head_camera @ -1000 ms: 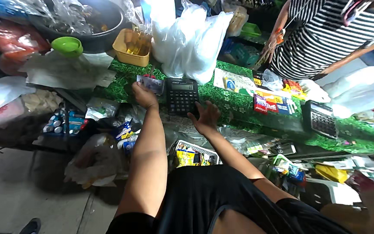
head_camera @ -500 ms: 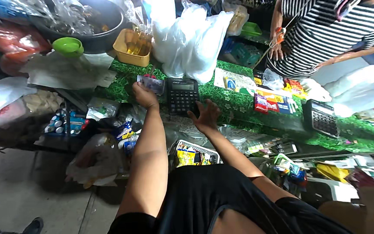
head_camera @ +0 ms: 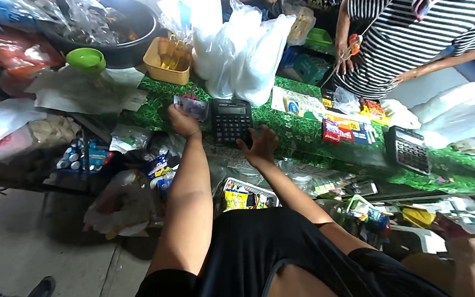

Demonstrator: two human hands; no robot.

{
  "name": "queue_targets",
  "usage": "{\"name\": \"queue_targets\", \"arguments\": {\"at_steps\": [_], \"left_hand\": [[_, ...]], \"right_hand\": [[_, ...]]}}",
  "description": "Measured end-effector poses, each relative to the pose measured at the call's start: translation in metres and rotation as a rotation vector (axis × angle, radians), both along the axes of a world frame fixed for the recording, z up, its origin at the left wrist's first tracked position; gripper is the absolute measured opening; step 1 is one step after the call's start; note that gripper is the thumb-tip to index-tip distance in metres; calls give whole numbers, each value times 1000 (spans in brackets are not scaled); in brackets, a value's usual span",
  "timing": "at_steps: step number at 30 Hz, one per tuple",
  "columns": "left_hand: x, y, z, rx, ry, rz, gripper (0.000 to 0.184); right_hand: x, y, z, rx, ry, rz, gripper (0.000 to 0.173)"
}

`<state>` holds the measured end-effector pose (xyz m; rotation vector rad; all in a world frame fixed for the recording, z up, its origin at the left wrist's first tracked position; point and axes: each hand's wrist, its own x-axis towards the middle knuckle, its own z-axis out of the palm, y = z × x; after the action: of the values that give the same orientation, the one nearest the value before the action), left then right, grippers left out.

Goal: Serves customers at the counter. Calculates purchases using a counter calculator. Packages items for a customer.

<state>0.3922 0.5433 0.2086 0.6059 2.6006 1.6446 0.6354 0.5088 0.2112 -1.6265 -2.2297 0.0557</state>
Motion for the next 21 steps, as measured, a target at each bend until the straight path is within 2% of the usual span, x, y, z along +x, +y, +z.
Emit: {"name": "queue_targets", "arguments": {"at_steps": [5, 10, 13, 18, 21], "left_hand": [[1, -1, 2, -16, -9, -2, 41], [0, 1, 0, -2, 8, -3, 41], [0, 0, -2, -15, 7, -13, 41], [0, -1, 2, -11, 8, -15, 40], [0, -1, 0, -11, 7, -10, 41]], "right_hand": [[-3, -3, 6, -4, -16, -14, 80], [-9, -16, 0, 144, 86, 195, 64], [-18, -18, -10, 74, -28, 232, 71], [-31, -36, -10, 106, 15, 337, 68], [-35, -41, -4, -50, -92, 362, 72]]}}
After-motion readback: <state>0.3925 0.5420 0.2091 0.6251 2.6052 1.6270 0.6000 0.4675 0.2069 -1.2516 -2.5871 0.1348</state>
